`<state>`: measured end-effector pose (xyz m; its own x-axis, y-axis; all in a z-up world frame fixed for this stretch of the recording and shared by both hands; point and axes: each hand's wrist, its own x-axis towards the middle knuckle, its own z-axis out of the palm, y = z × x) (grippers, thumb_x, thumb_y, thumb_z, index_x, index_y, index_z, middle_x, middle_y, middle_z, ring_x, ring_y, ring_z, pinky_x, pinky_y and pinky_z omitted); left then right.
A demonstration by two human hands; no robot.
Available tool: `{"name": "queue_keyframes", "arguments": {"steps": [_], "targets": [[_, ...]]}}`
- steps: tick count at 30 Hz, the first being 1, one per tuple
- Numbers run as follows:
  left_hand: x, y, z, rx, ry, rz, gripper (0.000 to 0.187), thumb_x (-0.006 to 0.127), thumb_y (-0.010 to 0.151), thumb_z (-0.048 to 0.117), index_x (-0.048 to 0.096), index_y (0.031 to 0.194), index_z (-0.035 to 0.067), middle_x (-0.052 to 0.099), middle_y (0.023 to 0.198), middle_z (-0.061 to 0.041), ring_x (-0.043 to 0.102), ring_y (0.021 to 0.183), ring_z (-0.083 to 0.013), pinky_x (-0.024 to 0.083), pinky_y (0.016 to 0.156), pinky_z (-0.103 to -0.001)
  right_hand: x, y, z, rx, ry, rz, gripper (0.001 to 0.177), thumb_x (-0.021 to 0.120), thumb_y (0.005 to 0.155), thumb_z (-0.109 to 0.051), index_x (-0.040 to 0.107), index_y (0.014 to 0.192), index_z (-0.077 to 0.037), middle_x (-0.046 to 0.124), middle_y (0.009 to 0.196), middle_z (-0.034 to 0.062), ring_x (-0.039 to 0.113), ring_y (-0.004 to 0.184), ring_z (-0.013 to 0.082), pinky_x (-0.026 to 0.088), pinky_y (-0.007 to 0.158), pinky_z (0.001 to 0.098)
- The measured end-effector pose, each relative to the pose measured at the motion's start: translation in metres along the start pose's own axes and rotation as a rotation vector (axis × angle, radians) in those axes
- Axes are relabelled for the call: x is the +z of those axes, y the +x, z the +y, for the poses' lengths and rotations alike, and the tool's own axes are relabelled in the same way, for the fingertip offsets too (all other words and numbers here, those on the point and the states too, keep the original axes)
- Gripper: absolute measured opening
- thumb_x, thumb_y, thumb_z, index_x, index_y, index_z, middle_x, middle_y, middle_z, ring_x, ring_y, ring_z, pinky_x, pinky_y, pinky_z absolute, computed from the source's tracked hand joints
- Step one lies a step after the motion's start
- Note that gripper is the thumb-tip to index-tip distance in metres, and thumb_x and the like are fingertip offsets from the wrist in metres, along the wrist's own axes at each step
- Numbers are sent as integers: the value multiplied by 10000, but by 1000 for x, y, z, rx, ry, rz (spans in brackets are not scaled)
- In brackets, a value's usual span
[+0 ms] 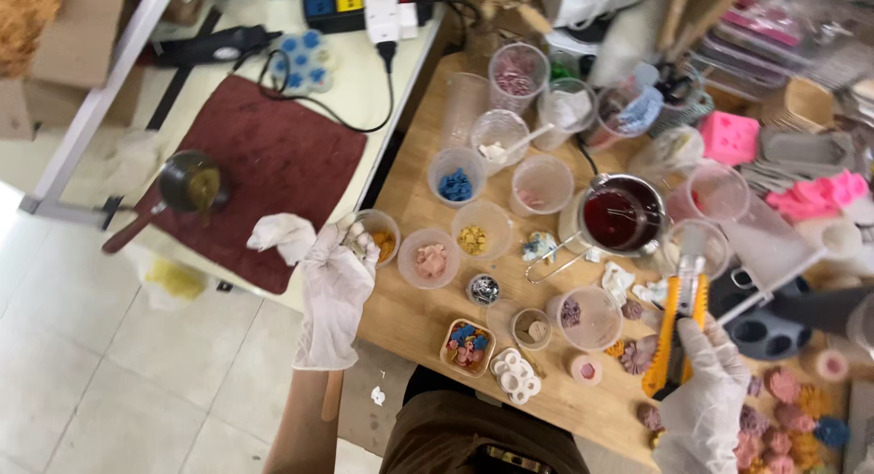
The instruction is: The person uses a utility knife to trim wax from a silicone mold, places small decorative wax pieces into a container using a spoon, and then pours red liquid wax from a small pot into molds.
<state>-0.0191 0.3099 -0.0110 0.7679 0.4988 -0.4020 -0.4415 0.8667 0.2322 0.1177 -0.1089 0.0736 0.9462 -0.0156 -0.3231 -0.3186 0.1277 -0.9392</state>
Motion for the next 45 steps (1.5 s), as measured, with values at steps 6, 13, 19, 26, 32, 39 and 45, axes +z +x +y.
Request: {"name": "queue_keyframes", "arguments": {"steps": [6, 13, 19, 26, 32, 39, 45], "targets": [[34, 17, -32, -71, 215, 53, 155, 662, 982, 90, 679, 1080, -29, 687, 942, -79, 632, 866, -194, 505, 857, -343, -40, -20, -22, -132, 115, 97, 261, 539, 1117, -157, 636, 1317, -21, 728, 1045, 104, 685, 766, 173, 539, 645, 297], [67, 43, -80, -317, 128, -52, 198, 620, 1010, 146, 679, 1100, -20, 676, 940, -90, 634, 852, -217, 517, 847, -339, -111, -45, -11, -309, 24, 385, 294, 553, 1154, -144, 613, 1353, 64, 691, 1089, 128, 672, 882, 191, 547, 787, 326], [97, 30, -135, -370, 214, -118, 206, 618, 1026, 143, 667, 1096, -45, 660, 955, -97, 608, 867, -215, 508, 837, -346, -128, -72, -11, -302, 109, 412, 298, 546, 1153, -169, 614, 1327, 63, 709, 1056, 146, 670, 833, 198, 551, 763, 311], [100, 25, -155, -417, 223, -100, 225, 624, 1013, 141, 661, 1103, -62, 664, 960, -108, 621, 885, -206, 528, 862, -336, -164, -70, 26, -209, 156, 367, 331, 555, 1155, -189, 592, 1370, 59, 704, 1055, 149, 667, 813, 220, 526, 708, 332], [67, 37, -107, -297, 122, -118, 188, 651, 995, 122, 686, 1061, -51, 674, 925, -104, 624, 821, -201, 520, 786, -326, -171, 24, 75, -190, 102, 68, 340, 542, 1153, -174, 586, 1392, 62, 708, 1093, 171, 681, 860, 224, 553, 769, 355], [34, -17, -13, 72, 119, -109, 169, 696, 955, 70, 694, 1068, -56, 687, 906, -71, 623, 826, -167, 503, 822, -300, -134, 88, 92, -52, -53, -245, 370, 520, 1113, -148, 571, 1423, 47, 708, 1133, 188, 693, 881, 228, 569, 784, 385], [1, -81, -7, 180, 7, 91, 171, 650, 938, 97, 689, 1065, -10, 704, 933, -50, 644, 847, -152, 506, 848, -288, -74, 50, 45, -273, -86, -189, 267, 553, 1147, -68, 620, 1310, 132, 719, 1069, 205, 689, 882, 217, 560, 844, 327]]}}
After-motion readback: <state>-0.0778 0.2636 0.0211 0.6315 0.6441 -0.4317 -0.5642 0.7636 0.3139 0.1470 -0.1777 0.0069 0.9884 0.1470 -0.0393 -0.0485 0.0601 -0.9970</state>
